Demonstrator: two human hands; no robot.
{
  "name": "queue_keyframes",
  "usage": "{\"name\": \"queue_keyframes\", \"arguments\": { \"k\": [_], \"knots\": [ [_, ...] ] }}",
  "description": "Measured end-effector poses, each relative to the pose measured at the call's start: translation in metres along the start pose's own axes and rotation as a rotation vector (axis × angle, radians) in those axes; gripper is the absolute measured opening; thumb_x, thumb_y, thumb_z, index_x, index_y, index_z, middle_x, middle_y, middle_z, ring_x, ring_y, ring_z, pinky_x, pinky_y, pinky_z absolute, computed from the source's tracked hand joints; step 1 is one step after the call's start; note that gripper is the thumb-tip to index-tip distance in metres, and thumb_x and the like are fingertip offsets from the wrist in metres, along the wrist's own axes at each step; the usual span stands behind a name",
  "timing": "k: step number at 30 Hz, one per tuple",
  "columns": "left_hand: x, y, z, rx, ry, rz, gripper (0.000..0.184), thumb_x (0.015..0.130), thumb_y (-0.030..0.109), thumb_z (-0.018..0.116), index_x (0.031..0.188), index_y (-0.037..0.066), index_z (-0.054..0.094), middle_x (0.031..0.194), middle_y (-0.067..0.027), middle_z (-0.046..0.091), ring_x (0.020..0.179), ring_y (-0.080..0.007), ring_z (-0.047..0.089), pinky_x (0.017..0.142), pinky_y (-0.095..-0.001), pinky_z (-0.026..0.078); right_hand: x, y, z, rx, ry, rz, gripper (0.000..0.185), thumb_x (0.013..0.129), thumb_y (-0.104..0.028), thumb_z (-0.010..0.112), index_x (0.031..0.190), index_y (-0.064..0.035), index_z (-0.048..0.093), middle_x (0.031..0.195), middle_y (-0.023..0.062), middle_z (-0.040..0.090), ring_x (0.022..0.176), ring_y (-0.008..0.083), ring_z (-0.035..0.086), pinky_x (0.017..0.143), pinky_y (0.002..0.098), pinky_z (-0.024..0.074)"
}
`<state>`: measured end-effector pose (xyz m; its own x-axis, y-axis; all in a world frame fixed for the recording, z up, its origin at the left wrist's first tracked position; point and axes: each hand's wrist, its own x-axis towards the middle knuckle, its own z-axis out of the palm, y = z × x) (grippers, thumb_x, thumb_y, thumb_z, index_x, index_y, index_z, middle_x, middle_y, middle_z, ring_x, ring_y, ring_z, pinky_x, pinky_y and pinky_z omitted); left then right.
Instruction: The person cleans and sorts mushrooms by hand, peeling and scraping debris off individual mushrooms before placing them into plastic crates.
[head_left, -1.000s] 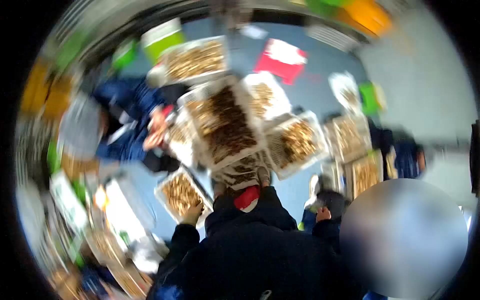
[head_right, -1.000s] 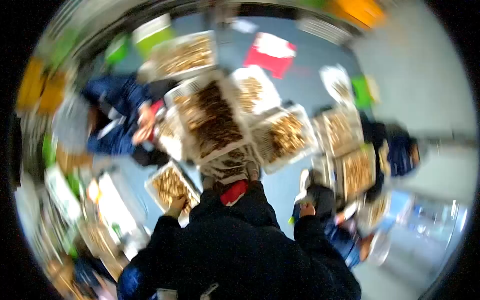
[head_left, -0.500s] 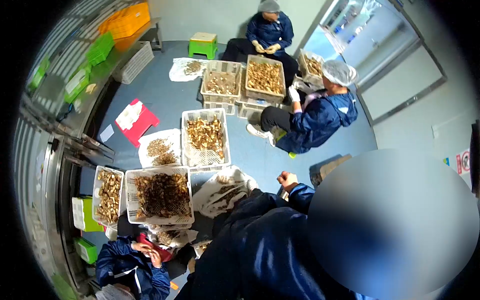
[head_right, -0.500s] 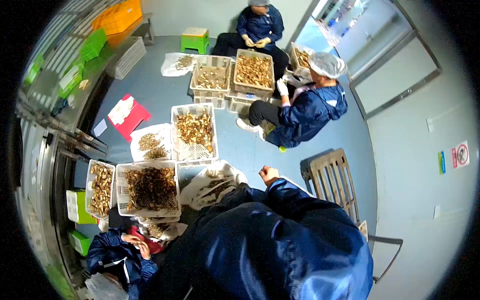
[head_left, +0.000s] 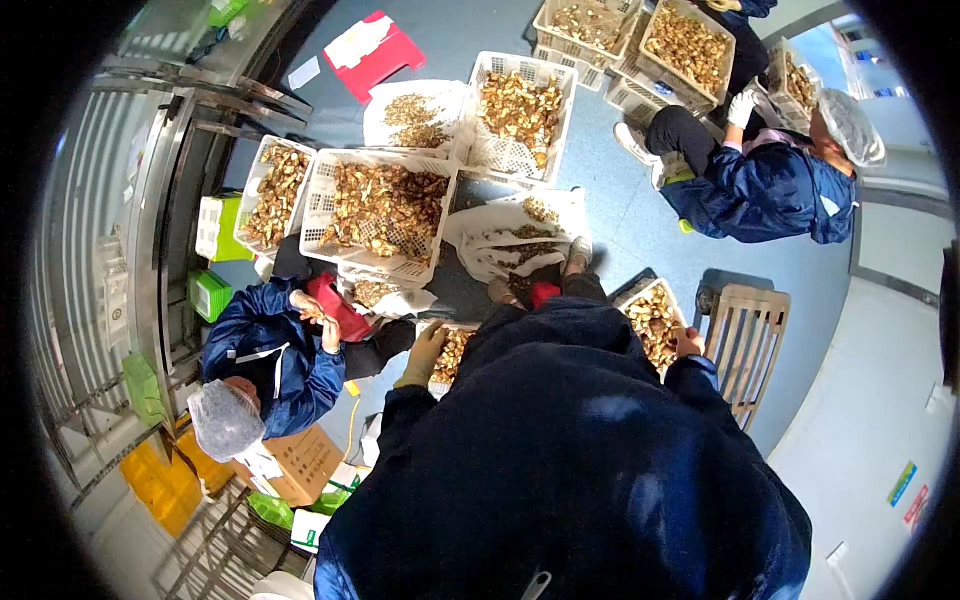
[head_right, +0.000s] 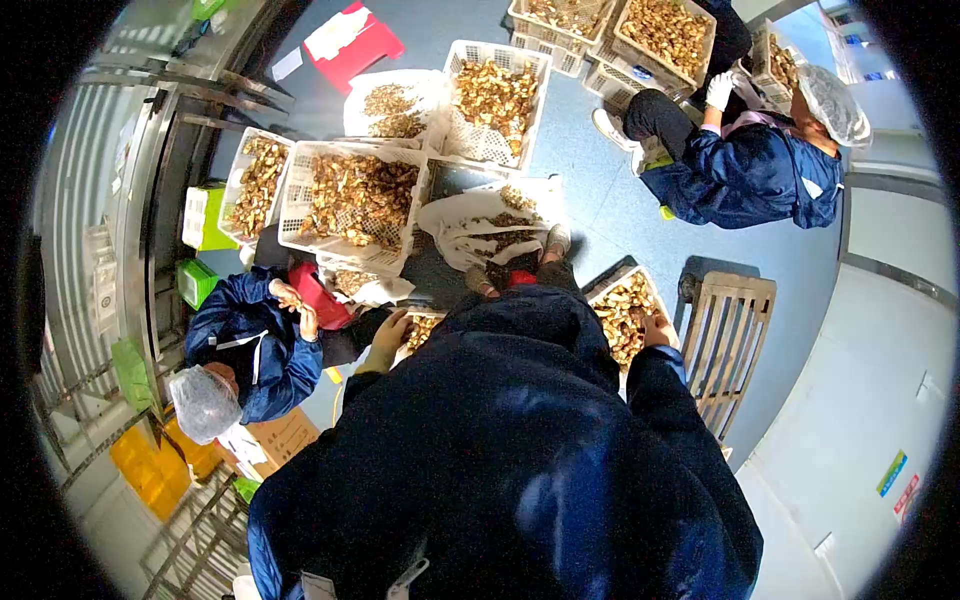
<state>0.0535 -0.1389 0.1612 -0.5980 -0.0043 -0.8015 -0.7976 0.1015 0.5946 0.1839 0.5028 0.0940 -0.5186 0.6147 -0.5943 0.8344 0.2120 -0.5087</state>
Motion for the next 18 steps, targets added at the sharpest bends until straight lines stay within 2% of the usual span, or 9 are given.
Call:
{"name": "queue_keyframes", "arguments": {
  "k": [1, 5, 7, 8, 9, 10, 12, 16, 18],
  "knots": [
    [-0.005, -0.015, -0.015, 0.019, 0.047, -0.083, 0.044, 0.088, 0.025, 0.054, 0.122, -0.002, 0.052, 0.093, -0.0055, 0.061, 0.072, -0.0101, 0.055, 0.062, -0.0227, 0.046, -0.002, -0.005, 0.007, 0.028, 0.001, -0.017, 0.02, 0.082, -0.016, 0.062, 0.094, 0.0007, 0.06, 0.077, 0.0086, 0.064, 0.061, 0.0193, 0.063, 0.048, 0.0322, 0.0497],
    [-0.017, -0.032, -0.052, 0.016, 0.181, -0.081, 0.046, 0.086, 0.026, 0.055, 0.126, 0.003, 0.052, 0.093, -0.0042, 0.06, 0.075, -0.0119, 0.058, 0.062, -0.0242, 0.048, -0.009, 0.019, 0.045, 0.042, -0.057, -0.073, 0.023, 0.084, -0.022, 0.064, 0.095, -0.0016, 0.063, 0.076, 0.0104, 0.063, 0.064, 0.0199, 0.062, 0.054, 0.0309, 0.0495],
    [0.004, -0.034, -0.054, -0.046, 0.193, -0.07, 0.046, 0.087, 0.027, 0.055, 0.126, 0.003, 0.051, 0.095, -0.0039, 0.06, 0.076, -0.0111, 0.058, 0.062, -0.024, 0.047, -0.104, -0.071, 0.036, -0.369, -0.073, -0.01, 0.033, 0.087, -0.034, 0.059, 0.096, -0.0022, 0.062, 0.081, 0.0116, 0.064, 0.07, 0.0235, 0.062, 0.065, 0.0359, 0.049],
    [0.018, -0.031, -0.054, -0.075, 0.122, -0.067, 0.042, 0.089, 0.025, 0.053, 0.126, 0.005, 0.05, 0.09, -0.003, 0.06, 0.07, -0.0108, 0.055, 0.059, -0.0233, 0.045, -0.102, -0.038, 0.056, 0.019, -0.171, 0.176, 0.036, 0.087, -0.037, 0.057, 0.095, -0.0021, 0.06, 0.084, 0.0119, 0.065, 0.07, 0.0246, 0.062, 0.066, 0.0376, 0.0477],
    [0.032, -0.026, -0.05, -0.106, 0.05, -0.067, 0.038, 0.091, 0.023, 0.052, 0.126, 0.008, 0.049, 0.086, -0.002, 0.061, 0.064, -0.0105, 0.053, 0.056, -0.0226, 0.043, -0.1, -0.011, 0.063, -0.273, -0.173, -0.072, 0.031, 0.087, -0.035, 0.057, 0.089, -0.0044, 0.061, 0.078, 0.0117, 0.064, 0.065, 0.0261, 0.062, 0.061, 0.0374, 0.0478],
    [0.024, 0.004, -0.033, -0.095, 0.075, -0.136, 0.038, 0.091, 0.022, 0.052, 0.127, 0.008, 0.049, 0.085, -0.002, 0.06, 0.063, -0.0106, 0.052, 0.055, -0.0222, 0.042, -0.096, 0.016, 0.075, -0.21, -0.126, -0.16, 0.029, 0.084, -0.038, 0.06, 0.083, -0.0094, 0.064, 0.071, 0.0103, 0.063, 0.061, 0.0268, 0.06, 0.057, 0.038, 0.0474],
    [0.05, 0.01, -0.017, -0.092, 0.045, -0.117, 0.04, 0.091, 0.021, 0.052, 0.128, 0.007, 0.048, 0.087, -0.0035, 0.06, 0.068, -0.0118, 0.054, 0.057, -0.0241, 0.043, -0.137, -0.02, 0.064, -0.391, -0.104, -0.261, 0.032, 0.082, -0.039, 0.06, 0.083, -0.0076, 0.06, 0.072, 0.0135, 0.061, 0.07, 0.0305, 0.061, 0.065, 0.0419, 0.047],
    [0.073, 0.034, 0.005, -0.031, -0.13, -0.072, 0.043, 0.09, 0.021, 0.054, 0.129, 0.005, 0.047, 0.09, -0.0034, 0.059, 0.075, -0.0125, 0.055, 0.061, -0.0264, 0.045, -0.142, -0.001, 0.071, -0.232, -0.055, -0.087, 0.036, 0.081, -0.041, 0.059, 0.09, -0.0063, 0.063, 0.076, 0.0138, 0.064, 0.071, 0.0283, 0.062, 0.065, 0.0395, 0.0484],
    [0.068, 0.054, 0.014, 0.001, -0.178, -0.02, 0.042, 0.088, 0.022, 0.056, 0.124, 0.001, 0.048, 0.085, -0.0036, 0.057, 0.069, -0.0097, 0.053, 0.059, -0.0218, 0.044, -0.131, -0.006, 0.062, -0.132, -0.094, 0.063, 0.036, 0.081, -0.038, 0.059, 0.092, -0.0036, 0.063, 0.077, 0.0148, 0.065, 0.068, 0.0261, 0.063, 0.063, 0.0378, 0.0497]
  ]
}}
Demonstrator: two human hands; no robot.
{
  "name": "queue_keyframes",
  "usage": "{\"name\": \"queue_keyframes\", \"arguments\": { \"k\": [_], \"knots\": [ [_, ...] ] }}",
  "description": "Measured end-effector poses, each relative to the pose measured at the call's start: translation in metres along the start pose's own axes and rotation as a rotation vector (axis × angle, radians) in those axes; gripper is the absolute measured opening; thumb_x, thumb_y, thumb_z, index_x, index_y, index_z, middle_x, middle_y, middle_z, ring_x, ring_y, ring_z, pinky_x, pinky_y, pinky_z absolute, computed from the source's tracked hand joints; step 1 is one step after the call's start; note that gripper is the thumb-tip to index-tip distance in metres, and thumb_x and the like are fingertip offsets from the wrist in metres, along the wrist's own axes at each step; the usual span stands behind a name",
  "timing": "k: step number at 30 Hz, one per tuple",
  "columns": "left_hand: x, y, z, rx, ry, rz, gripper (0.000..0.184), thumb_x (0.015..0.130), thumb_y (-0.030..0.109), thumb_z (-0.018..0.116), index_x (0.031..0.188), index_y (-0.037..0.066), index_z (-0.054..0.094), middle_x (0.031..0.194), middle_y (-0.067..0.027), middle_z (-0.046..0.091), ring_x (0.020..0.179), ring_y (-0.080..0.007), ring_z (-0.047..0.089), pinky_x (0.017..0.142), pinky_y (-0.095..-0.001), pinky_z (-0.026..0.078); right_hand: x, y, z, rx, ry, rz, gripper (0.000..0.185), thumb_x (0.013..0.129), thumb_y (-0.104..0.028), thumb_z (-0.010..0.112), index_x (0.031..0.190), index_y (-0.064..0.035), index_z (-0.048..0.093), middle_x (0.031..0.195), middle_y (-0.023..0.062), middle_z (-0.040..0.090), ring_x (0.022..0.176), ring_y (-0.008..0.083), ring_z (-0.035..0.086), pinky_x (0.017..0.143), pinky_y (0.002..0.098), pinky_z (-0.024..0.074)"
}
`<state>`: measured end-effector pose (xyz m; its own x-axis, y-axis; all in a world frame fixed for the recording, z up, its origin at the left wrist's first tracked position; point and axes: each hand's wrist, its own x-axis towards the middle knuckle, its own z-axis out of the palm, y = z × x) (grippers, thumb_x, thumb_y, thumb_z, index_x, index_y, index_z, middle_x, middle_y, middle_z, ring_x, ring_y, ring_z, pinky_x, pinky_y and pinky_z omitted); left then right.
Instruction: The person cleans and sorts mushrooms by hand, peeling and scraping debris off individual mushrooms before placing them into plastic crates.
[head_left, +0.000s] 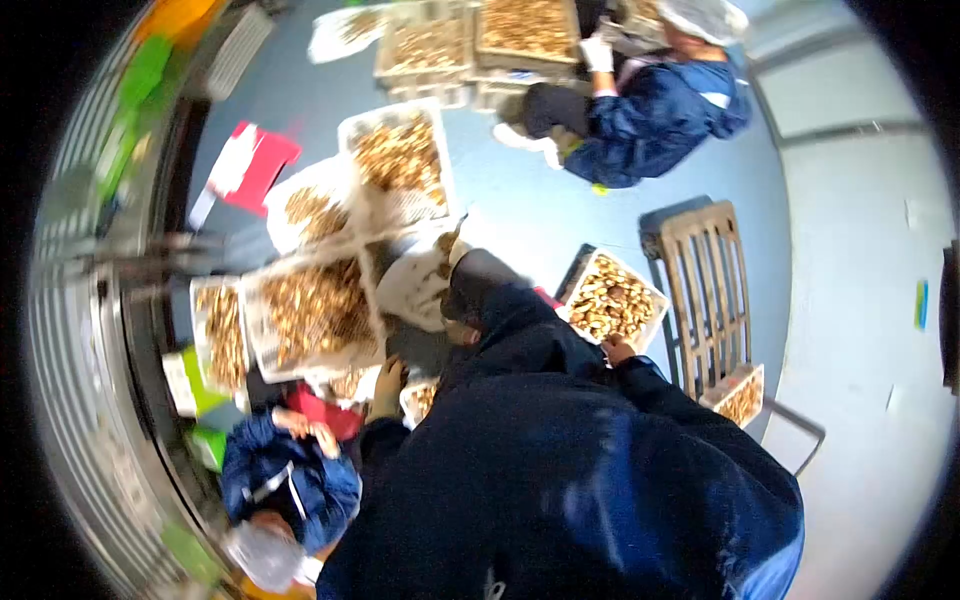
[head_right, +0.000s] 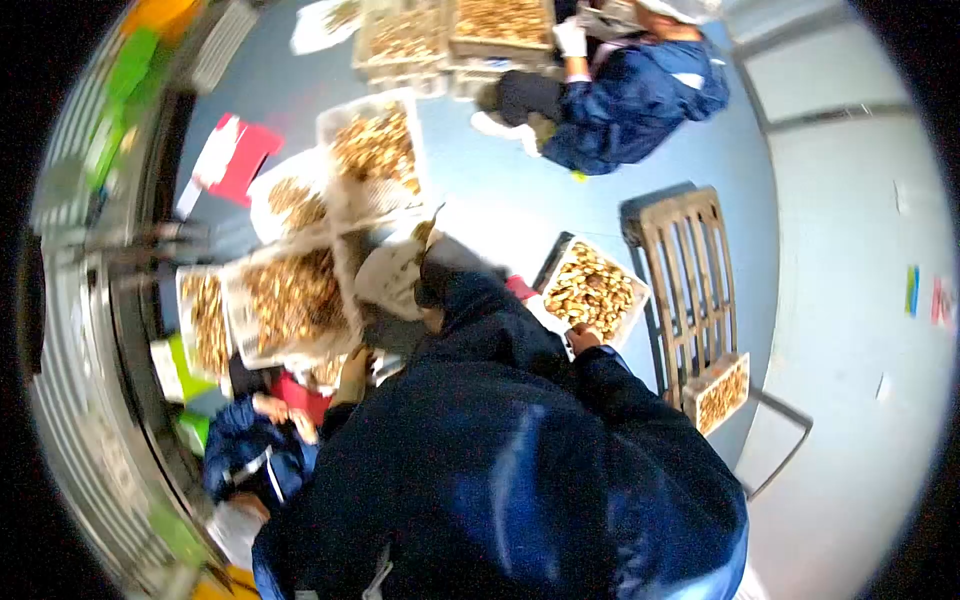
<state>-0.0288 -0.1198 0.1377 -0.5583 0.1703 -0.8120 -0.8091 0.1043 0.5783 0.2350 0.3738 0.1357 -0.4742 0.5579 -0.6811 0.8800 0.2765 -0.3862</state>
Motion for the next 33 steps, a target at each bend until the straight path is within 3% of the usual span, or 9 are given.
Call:
{"name": "queue_keyframes", "arguments": {
  "k": [12, 14, 20, 21, 26, 28, 30, 31, 33],
  "knots": [
    [0.053, 0.073, 0.082, 0.242, 0.109, -0.229, 0.026, 0.091, 0.025, 0.053, 0.109, 0.007, 0.051, 0.076, 0.0012, 0.053, 0.06, -0.0096, 0.048, 0.053, -0.023, 0.041, 0.077, -0.028, -0.094, 0.007, 0.346, 0.091, 0.029, 0.085, -0.032, 0.059, 0.093, -0.004, 0.063, 0.082, 0.0126, 0.066, 0.067, 0.0247, 0.065, 0.061, 0.0352, 0.0529],
    [0.088, 0.109, 0.123, 0.345, 0.026, -0.214, 0.024, 0.092, 0.026, 0.053, 0.106, 0.007, 0.051, 0.075, 0.0014, 0.052, 0.059, -0.0097, 0.048, 0.053, -0.0234, 0.041, 0.086, 0.017, -0.09, 0.67, 0.217, 0.309, 0.026, 0.088, -0.028, 0.056, 0.094, -0.0031, 0.063, 0.084, 0.0112, 0.067, 0.072, 0.0207, 0.066, 0.061, 0.0338, 0.054],
    [0.218, 0.216, 0.282, 0.484, -0.277, -0.043, 0.021, 0.093, 0.028, 0.052, 0.098, 0.008, 0.052, 0.072, 0.0019, 0.051, 0.058, -0.0101, 0.047, 0.05, -0.0247, 0.04, 0.036, 0.063, -0.131, 1.002, 0.465, 0.633, 0.025, 0.088, -0.019, 0.057, 0.103, 0.002, 0.059, 0.087, 0.0131, 0.065, 0.073, 0.023, 0.067, 0.055, 0.0336, 0.0557],
    [0.214, 0.25, 0.334, 0.45, -0.504, 0.043, 0.025, 0.092, 0.029, 0.053, 0.105, 0.007, 0.053, 0.076, 0.0006, 0.054, 0.06, -0.0104, 0.049, 0.053, -0.0244, 0.042, 0.026, 0.068, -0.127, 1.115, 0.467, 0.728, 0.025, 0.088, -0.017, 0.057, 0.104, 0.0021, 0.058, 0.088, 0.0132, 0.065, 0.073, 0.0234, 0.066, 0.056, 0.0343, 0.0558],
    [0.207, 0.333, 0.518, 0.78, -0.562, -0.021, 0.037, 0.092, 0.023, 0.055, 0.126, 0.008, 0.049, 0.101, -0.005, 0.062, 0.088, -0.0137, 0.06, 0.074, -0.0241, 0.047, -0.016, 0.101, -0.059, 1.449, 0.721, 0.887, 0.018, 0.084, -0.015, 0.059, 0.096, -0.0018, 0.056, 0.083, 0.0123, 0.063, 0.071, 0.0268, 0.065, 0.057, 0.0396, 0.0558],
    [0.175, 0.347, 0.592, 1.028, -0.972, 0.356, 0.038, 0.092, 0.021, 0.055, 0.127, 0.008, 0.049, 0.102, -0.005, 0.062, 0.089, -0.0128, 0.059, 0.076, -0.0233, 0.046, -0.04, 0.079, -0.05, 1.642, 0.853, 1.025, 0.02, 0.081, -0.013, 0.061, 0.097, -0.0029, 0.055, 0.084, 0.0126, 0.062, 0.074, 0.0287, 0.065, 0.059, 0.042, 0.056],
    [0.171, 0.342, 0.66, 1.079, -1.098, 0.2, 0.039, 0.092, 0.02, 0.054, 0.128, 0.007, 0.048, 0.103, -0.0047, 0.061, 0.09, -0.0119, 0.058, 0.077, -0.0226, 0.046, -0.053, 0.057, -0.028, 1.749, 0.967, 1.098, 0.016, 0.081, -0.011, 0.059, 0.094, -0.0033, 0.054, 0.084, 0.0123, 0.061, 0.076, 0.029, 0.065, 0.061, 0.0418, 0.0562],
    [0.181, 0.334, 0.697, 1.009, -0.99, -0.126, 0.039, 0.092, 0.02, 0.054, 0.129, 0.007, 0.048, 0.104, -0.0043, 0.061, 0.09, -0.0114, 0.057, 0.077, -0.0223, 0.045, -0.057, 0.04, -0.023, 1.782, 1.024, 1.15, 0.014, 0.082, -0.011, 0.058, 0.092, -0.0037, 0.054, 0.083, 0.012, 0.061, 0.076, 0.0284, 0.065, 0.062, 0.0412, 0.0562],
    [0.16, 0.324, 0.759, 1.178, -1.049, -0.131, 0.039, 0.092, 0.018, 0.053, 0.128, 0.005, 0.048, 0.102, -0.0031, 0.06, 0.087, -0.0101, 0.055, 0.076, -0.0225, 0.045, -0.062, -0.006, -0.016, 2.024, 1.336, 1.016, 0.008, 0.082, -0.011, 0.056, 0.086, -0.0044, 0.054, 0.08, 0.0101, 0.06, 0.074, 0.0266, 0.064, 0.063, 0.039, 0.0547]
  ]
}}
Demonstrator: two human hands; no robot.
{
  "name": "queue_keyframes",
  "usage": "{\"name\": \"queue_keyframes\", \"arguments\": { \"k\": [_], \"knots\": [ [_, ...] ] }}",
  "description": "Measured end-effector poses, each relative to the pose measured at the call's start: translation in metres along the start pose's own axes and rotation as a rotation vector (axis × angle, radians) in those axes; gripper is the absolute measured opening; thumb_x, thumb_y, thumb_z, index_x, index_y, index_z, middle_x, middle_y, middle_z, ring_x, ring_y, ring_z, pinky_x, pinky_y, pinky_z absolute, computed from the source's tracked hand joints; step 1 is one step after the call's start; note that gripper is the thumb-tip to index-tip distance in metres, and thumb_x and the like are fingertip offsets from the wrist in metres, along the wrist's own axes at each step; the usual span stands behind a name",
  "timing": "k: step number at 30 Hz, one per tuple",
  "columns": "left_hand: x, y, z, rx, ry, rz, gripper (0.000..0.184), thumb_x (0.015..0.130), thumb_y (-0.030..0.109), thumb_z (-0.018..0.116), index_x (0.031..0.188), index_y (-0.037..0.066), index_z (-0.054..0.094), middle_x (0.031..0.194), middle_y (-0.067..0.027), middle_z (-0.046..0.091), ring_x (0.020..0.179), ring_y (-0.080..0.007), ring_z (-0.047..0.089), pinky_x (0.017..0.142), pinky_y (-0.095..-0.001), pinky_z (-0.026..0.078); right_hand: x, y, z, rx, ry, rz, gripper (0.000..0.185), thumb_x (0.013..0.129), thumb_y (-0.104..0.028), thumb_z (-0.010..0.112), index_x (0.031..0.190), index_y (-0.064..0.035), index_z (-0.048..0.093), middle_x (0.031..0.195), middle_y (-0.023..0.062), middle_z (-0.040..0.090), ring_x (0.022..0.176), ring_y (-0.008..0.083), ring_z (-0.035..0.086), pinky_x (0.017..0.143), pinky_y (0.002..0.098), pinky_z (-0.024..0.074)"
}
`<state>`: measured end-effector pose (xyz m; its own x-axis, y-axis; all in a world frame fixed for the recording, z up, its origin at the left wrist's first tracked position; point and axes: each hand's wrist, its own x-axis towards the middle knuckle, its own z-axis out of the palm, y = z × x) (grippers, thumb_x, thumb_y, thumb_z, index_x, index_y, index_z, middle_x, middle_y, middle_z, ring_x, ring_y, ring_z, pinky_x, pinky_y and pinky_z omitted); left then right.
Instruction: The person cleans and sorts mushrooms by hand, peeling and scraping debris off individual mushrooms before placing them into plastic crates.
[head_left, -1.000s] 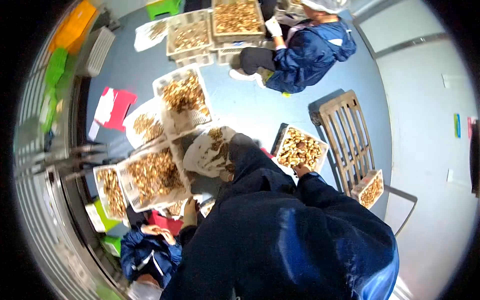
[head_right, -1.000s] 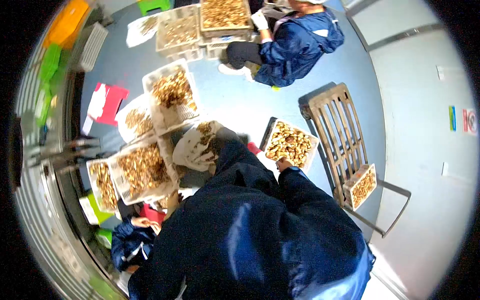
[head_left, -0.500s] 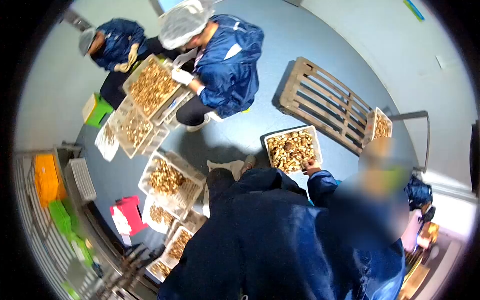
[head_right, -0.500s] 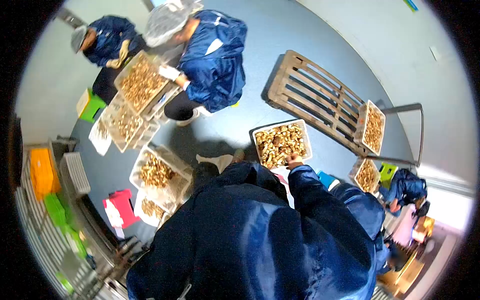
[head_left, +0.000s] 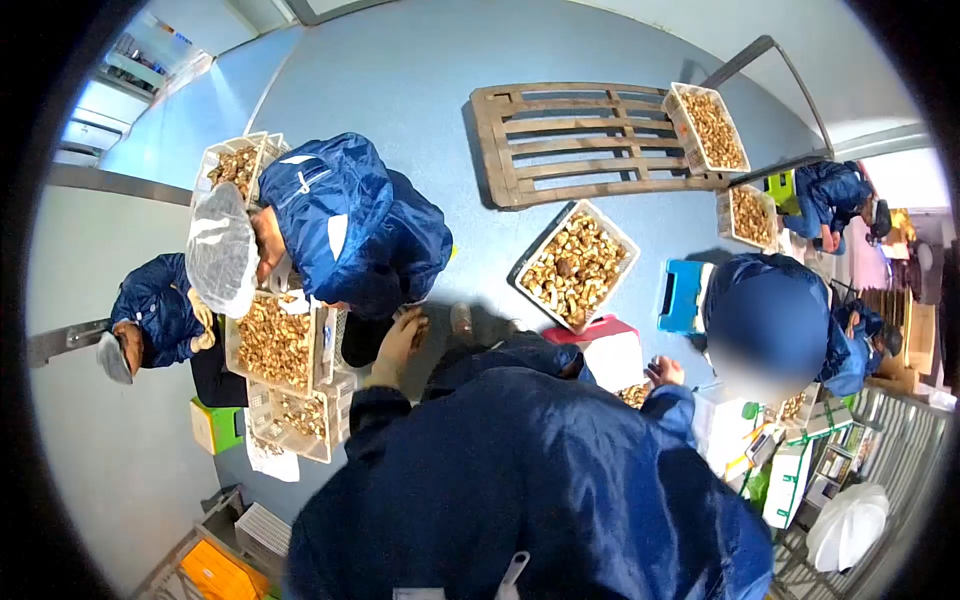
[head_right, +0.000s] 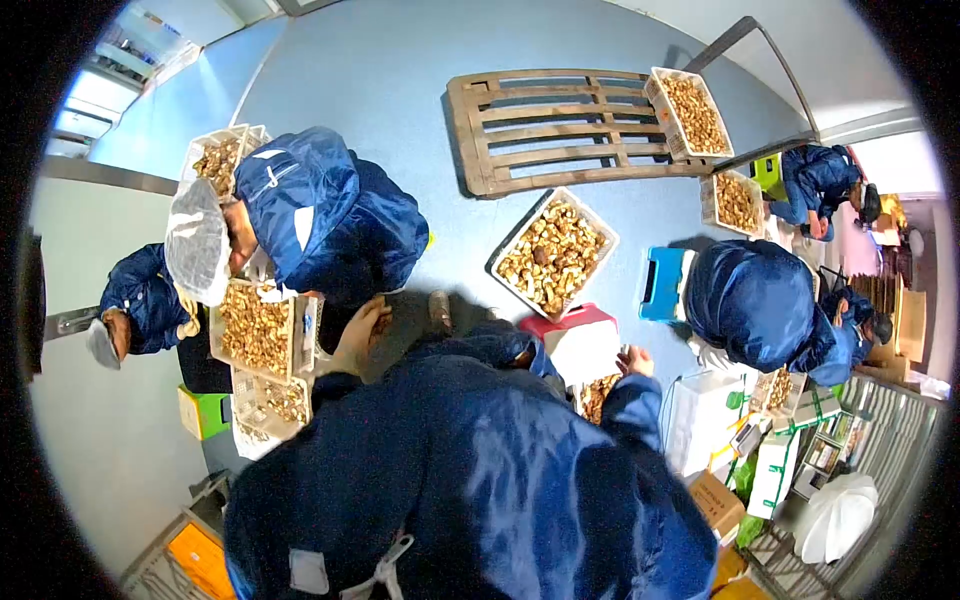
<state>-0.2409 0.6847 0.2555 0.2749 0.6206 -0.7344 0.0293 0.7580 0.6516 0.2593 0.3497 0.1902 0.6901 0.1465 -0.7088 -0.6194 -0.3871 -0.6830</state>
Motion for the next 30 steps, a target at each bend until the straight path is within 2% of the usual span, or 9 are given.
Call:
{"name": "queue_keyframes", "arguments": {
  "k": [4, 7, 8, 10, 11, 16, 21, 25, 30],
  "knots": [
    [0.077, 0.044, -0.01, 0.235, -0.147, 0.061, 0.038, 0.091, 0.016, 0.053, 0.126, 0.001, 0.049, 0.099, -0.0034, 0.06, 0.082, -0.0089, 0.054, 0.073, -0.0223, 0.043, -0.017, 0.109, -0.039, 0.481, -0.127, 0.127, 0.017, 0.087, -0.02, 0.057, 0.082, -0.0041, 0.057, 0.074, 0.0073, 0.06, 0.063, 0.0218, 0.058, 0.056, 0.0354, 0.0513],
    [0.078, 0.062, -0.018, 0.353, -0.197, 0.126, 0.037, 0.091, 0.015, 0.053, 0.125, 0.0, 0.05, 0.091, -0.0016, 0.058, 0.075, -0.0081, 0.051, 0.069, -0.0223, 0.042, -0.053, 0.204, -0.07, 0.7, 0.133, 0.262, 0.022, 0.089, -0.024, 0.055, 0.084, -0.003, 0.058, 0.074, 0.0096, 0.06, 0.065, 0.0279, 0.057, 0.065, 0.0388, 0.0514],
    [0.08, 0.081, -0.014, 0.272, -0.232, 0.125, 0.036, 0.092, 0.015, 0.053, 0.125, 0.001, 0.05, 0.086, 0.0, 0.056, 0.072, -0.0079, 0.049, 0.068, -0.0225, 0.042, -0.033, 0.203, -0.049, 0.802, 0.179, 0.267, 0.024, 0.089, -0.026, 0.055, 0.085, -0.0026, 0.059, 0.074, 0.0104, 0.06, 0.065, 0.03, 0.056, 0.067, 0.04, 0.0514],
    [0.097, 0.083, -0.026, 0.247, -0.263, 0.085, 0.035, 0.092, 0.016, 0.053, 0.125, 0.002, 0.05, 0.09, 0.0003, 0.058, 0.075, -0.0074, 0.051, 0.069, -0.0217, 0.042, -0.065, 0.161, -0.021, 0.418, 0.402, 0.348, 0.026, 0.09, -0.026, 0.053, 0.077, -0.004, 0.055, 0.073, 0.0098, 0.058, 0.065, 0.0288, 0.055, 0.065, 0.0382, 0.05],
    [0.096, 0.086, -0.027, 0.247, -0.236, 0.066, 0.035, 0.092, 0.015, 0.053, 0.125, 0.003, 0.05, 0.092, 0.0001, 0.058, 0.077, -0.0072, 0.051, 0.069, -0.0209, 0.042, -0.07, 0.151, -0.01, 0.581, 0.419, 0.409, 0.023, 0.091, -0.022, 0.05, 0.075, -0.0059, 0.053, 0.074, 0.0091, 0.057, 0.067, 0.0272, 0.055, 0.063, 0.037, 0.0486],
    [0.101, 0.112, -0.012, 0.197, -0.299, 0.032, 0.034, 0.093, 0.012, 0.052, 0.126, 0.004, 0.048, 0.098, -0.0008, 0.059, 0.081, -0.0069, 0.053, 0.071, -0.0189, 0.042, -0.077, 0.118, 0.036, 0.734, 0.086, 0.213, 0.024, 0.092, -0.024, 0.049, 0.085, -0.0022, 0.055, 0.078, 0.0124, 0.062, 0.072, 0.0288, 0.06, 0.064, 0.0398, 0.0513],
    [0.127, 0.131, 0.025, 0.304, -0.528, 0.114, 0.036, 0.095, 0.015, 0.049, 0.13, 0.004, 0.045, 0.111, -0.0024, 0.057, 0.093, -0.0088, 0.055, 0.08, -0.021, 0.043, -0.078, 0.103, 0.064, 0.804, 0.172, 0.22, 0.025, 0.09, -0.024, 0.052, 0.085, -0.0007, 0.057, 0.074, 0.0122, 0.062, 0.071, 0.0279, 0.061, 0.064, 0.0398, 0.0519],
    [0.139, 0.154, 0.062, 0.348, -0.556, 0.079, 0.037, 0.096, 0.017, 0.048, 0.131, 0.004, 0.044, 0.11, -0.0034, 0.057, 0.093, -0.0102, 0.055, 0.082, -0.0219, 0.043, -0.034, 0.143, 0.043, 0.554, 0.434, 0.473, 0.02, 0.087, -0.021, 0.058, 0.087, -0.0013, 0.061, 0.076, 0.0153, 0.064, 0.069, 0.0312, 0.062, 0.068, 0.0426, 0.0532],
    [0.188, 0.202, 0.071, 0.232, -0.589, 0.16, 0.039, 0.092, 0.013, 0.052, 0.126, -0.003, 0.047, 0.116, -0.0098, 0.058, 0.102, -0.0179, 0.057, 0.092, -0.0282, 0.043, 0.023, 0.078, 0.145, 0.466, 0.43, 0.398, 0.017, 0.086, -0.018, 0.058, 0.093, -0.0026, 0.058, 0.079, 0.0167, 0.064, 0.07, 0.0325, 0.063, 0.064, 0.044, 0.0544]
  ]
}}
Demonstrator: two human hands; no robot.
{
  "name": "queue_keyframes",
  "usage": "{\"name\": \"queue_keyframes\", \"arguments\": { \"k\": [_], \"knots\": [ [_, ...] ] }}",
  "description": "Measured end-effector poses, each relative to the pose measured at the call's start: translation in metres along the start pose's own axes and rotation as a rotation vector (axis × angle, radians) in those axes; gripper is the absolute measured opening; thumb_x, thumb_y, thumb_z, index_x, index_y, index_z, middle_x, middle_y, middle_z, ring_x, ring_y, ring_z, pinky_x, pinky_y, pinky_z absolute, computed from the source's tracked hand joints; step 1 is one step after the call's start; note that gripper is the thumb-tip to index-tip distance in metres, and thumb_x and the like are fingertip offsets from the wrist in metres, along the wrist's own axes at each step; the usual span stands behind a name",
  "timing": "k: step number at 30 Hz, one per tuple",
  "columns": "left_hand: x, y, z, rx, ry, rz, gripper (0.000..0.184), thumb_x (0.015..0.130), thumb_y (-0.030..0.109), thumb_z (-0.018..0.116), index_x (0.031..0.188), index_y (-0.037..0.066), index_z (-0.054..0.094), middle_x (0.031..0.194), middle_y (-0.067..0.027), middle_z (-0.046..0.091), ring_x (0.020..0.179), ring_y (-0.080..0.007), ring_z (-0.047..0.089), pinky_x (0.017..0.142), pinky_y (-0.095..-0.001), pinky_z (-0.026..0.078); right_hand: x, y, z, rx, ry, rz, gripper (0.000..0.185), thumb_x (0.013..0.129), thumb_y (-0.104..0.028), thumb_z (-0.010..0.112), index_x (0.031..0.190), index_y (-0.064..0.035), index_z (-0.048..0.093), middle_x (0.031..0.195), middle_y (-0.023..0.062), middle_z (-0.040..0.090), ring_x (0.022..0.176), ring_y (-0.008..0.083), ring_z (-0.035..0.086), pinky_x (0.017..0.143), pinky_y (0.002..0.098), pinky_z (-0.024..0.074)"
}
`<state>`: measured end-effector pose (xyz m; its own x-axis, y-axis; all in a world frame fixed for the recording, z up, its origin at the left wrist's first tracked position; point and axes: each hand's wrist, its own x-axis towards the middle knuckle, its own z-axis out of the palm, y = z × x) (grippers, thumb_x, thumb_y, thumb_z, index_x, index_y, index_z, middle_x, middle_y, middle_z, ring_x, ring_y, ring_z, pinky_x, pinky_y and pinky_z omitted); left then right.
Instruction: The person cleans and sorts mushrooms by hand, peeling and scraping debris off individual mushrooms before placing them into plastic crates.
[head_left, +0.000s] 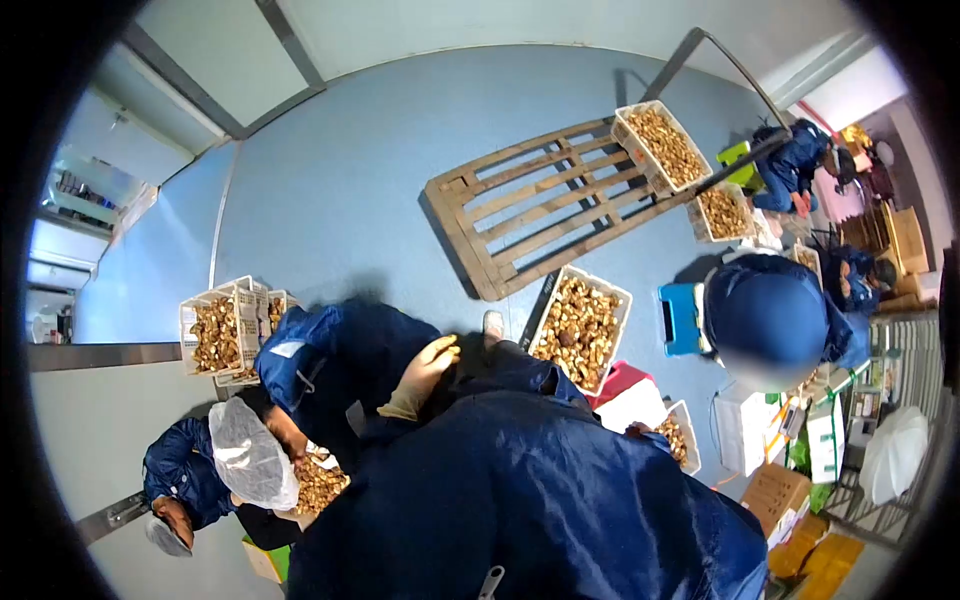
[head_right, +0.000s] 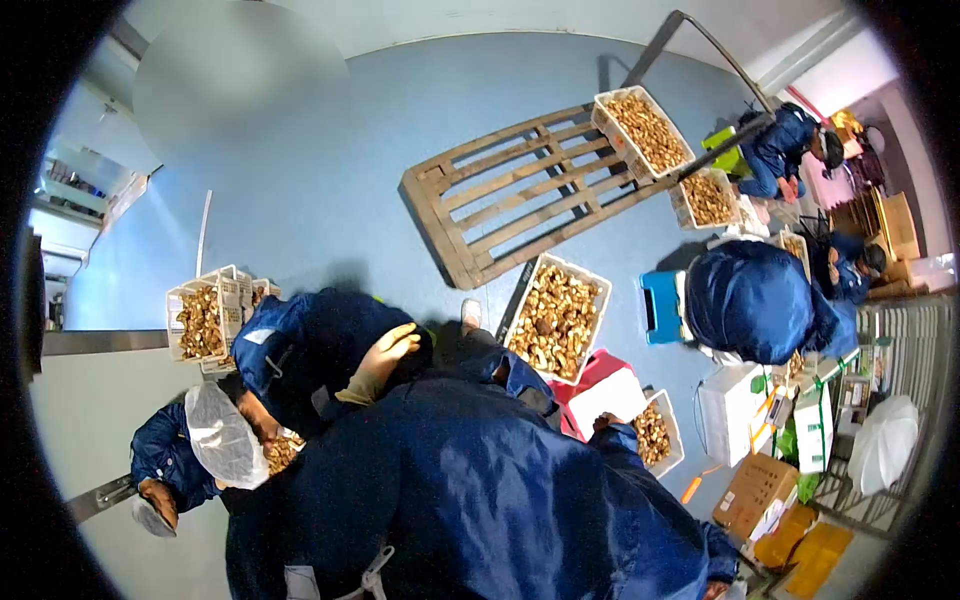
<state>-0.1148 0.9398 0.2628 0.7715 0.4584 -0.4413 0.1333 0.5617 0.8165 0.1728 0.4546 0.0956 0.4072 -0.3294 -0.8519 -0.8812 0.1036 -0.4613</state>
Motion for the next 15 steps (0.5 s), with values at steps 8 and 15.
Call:
{"name": "queue_keyframes", "arguments": {
  "k": [8, 15],
  "knots": [
    [0.063, 0.134, -0.028, 0.481, 0.315, 0.099, 0.044, 0.092, 0.018, 0.052, 0.13, -0.003, 0.044, 0.124, -0.0147, 0.055, 0.113, -0.0207, 0.053, 0.096, -0.029, 0.041, -0.046, -0.071, 0.28, -0.419, -0.433, -0.26, 0.018, 0.086, -0.013, 0.057, 0.101, -0.0048, 0.054, 0.083, 0.0185, 0.064, 0.072, 0.0335, 0.065, 0.058, 0.0445, 0.0564],
    [0.108, 0.166, -0.044, 0.568, 0.311, -0.014, 0.046, 0.09, 0.029, 0.052, 0.128, 0.003, 0.049, 0.124, -0.019, 0.055, 0.116, -0.0289, 0.052, 0.1, -0.034, 0.038, -0.033, -0.129, 0.42, -0.681, -0.952, -0.64, 0.015, 0.084, -0.013, 0.057, 0.097, -0.005, 0.057, 0.082, 0.015, 0.063, 0.072, 0.0321, 0.064, 0.066, 0.0462, 0.0553]
  ]
}}
